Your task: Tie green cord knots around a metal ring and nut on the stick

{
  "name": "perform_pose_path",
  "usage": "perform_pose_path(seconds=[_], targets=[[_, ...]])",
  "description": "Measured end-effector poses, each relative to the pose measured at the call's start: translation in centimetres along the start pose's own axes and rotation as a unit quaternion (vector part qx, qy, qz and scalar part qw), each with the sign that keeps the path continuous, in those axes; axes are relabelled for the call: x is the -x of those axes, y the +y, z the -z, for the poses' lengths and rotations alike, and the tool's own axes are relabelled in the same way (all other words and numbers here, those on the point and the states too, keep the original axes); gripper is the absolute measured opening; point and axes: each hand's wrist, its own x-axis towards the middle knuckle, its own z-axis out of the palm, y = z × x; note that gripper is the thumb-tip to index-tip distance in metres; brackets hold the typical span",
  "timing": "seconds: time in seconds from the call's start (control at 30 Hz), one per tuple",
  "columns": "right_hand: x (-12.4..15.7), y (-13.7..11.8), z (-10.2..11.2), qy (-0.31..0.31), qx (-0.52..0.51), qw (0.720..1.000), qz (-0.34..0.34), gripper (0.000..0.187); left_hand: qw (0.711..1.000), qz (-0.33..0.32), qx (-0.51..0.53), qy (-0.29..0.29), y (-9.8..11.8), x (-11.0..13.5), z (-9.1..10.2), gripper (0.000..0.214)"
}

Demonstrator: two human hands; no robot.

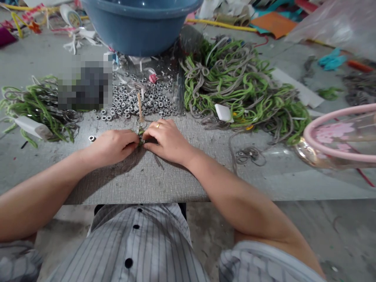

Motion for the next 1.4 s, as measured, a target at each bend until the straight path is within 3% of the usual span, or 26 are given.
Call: perform_pose_path(seconds=[1.4], targets=[[-0.36,-0.73,-0.28,0.002,0.022,1.0,-0.001,0.014,0.998,0.042,0.047,0.013,0.09,-0.05,-0.66,0.022]])
